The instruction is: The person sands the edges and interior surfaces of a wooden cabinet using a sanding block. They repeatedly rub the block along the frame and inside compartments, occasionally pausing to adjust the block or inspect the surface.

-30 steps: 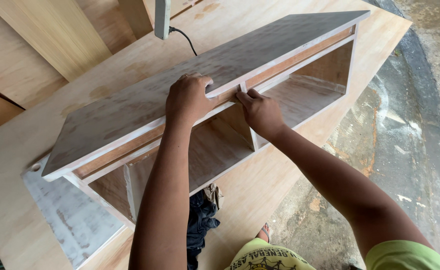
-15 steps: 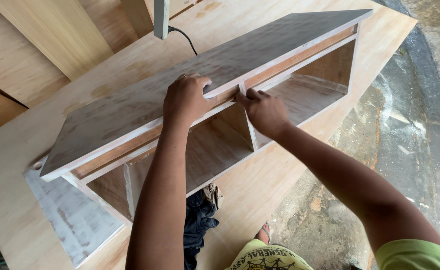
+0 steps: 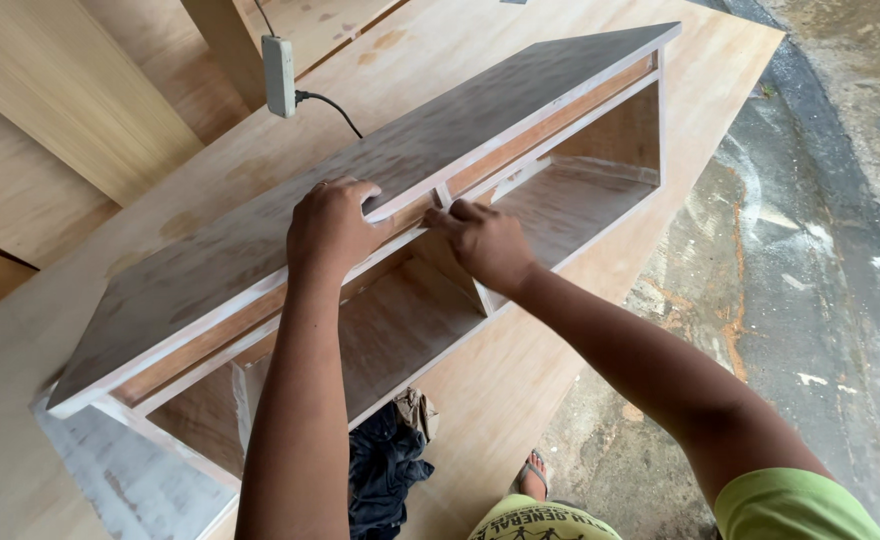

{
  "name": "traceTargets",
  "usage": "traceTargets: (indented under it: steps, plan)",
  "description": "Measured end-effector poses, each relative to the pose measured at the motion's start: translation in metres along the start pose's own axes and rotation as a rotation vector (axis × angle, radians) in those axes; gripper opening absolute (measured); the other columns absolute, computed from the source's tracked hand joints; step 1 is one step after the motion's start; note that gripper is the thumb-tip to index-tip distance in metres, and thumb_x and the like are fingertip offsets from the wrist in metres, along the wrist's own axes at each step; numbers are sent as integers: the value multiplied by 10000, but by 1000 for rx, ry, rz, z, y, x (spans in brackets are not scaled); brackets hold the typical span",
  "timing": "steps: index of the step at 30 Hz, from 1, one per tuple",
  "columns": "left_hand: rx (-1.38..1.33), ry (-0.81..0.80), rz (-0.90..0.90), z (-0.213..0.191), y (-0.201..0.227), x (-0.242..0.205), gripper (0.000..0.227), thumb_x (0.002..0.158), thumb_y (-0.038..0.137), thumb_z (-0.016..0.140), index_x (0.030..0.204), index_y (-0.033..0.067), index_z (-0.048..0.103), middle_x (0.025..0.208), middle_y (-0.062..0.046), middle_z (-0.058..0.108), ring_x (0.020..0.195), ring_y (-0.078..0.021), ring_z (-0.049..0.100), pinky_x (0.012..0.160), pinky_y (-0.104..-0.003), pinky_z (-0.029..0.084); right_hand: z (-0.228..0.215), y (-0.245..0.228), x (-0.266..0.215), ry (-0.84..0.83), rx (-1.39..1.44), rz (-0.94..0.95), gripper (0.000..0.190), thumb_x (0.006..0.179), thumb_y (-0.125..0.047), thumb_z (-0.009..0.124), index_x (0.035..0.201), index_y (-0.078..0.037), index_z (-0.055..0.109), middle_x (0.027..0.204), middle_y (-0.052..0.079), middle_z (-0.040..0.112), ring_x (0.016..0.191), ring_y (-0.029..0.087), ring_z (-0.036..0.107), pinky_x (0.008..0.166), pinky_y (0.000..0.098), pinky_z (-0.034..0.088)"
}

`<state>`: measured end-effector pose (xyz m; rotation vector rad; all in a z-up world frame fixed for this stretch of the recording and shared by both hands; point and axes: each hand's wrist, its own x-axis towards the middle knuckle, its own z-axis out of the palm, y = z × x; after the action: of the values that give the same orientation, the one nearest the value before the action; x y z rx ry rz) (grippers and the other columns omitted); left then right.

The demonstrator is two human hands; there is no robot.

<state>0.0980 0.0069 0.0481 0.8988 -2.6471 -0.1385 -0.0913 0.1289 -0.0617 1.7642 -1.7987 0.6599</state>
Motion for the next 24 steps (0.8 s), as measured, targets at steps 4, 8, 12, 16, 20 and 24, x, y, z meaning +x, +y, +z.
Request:
traceTargets:
  steps: [4,8,12,16,20,24]
  plan:
    - [17,-10,-29,2,-3,1,415,832,379,737,1159,126,776,1014,-110,744,987,-338,725,860,-446,577,-3,3,3,-9,-74,8,322,973,-165,549,1214,-309,707,830,-11,584,663,230,697,471,397,582]
    - [2,-17,-25,0,2,4,410,827,364,739,1155,120,775,1022,-128,745,993,-348,723,861,-460,579,10,4,0,-23,22,35,286,982,-185,542,1190,-294,705,866,3,605,659,269,709,488,442,586]
    - [-16,-14,-23,-2,1,1,415,831,353,725,1154,98,779,1021,-139,742,990,-362,724,868,-464,579,-5,10,3,-28,35,38,250,987,-206,564,1168,-292,713,859,2,610,665,277,716,500,441,589]
    - [-16,-36,-44,-5,4,1,409,842,337,730,1167,93,774,1036,-142,742,991,-356,724,868,-456,580,9,4,-1,-29,112,110,259,995,-209,559,1194,-296,701,871,-10,607,628,281,704,489,452,581]
    - [-11,-25,-27,-3,4,0,413,840,342,731,1163,88,775,1034,-151,743,994,-372,724,860,-469,579,-6,9,3,-26,10,34,269,972,-179,590,1176,-291,723,852,-11,625,639,250,713,510,411,592]
    - [-17,-27,-41,-7,7,0,392,852,323,733,1160,84,777,1018,-142,743,977,-358,725,852,-454,583,9,14,-5,6,38,29,286,979,-141,591,1194,-273,724,864,-23,625,654,231,720,515,379,588]
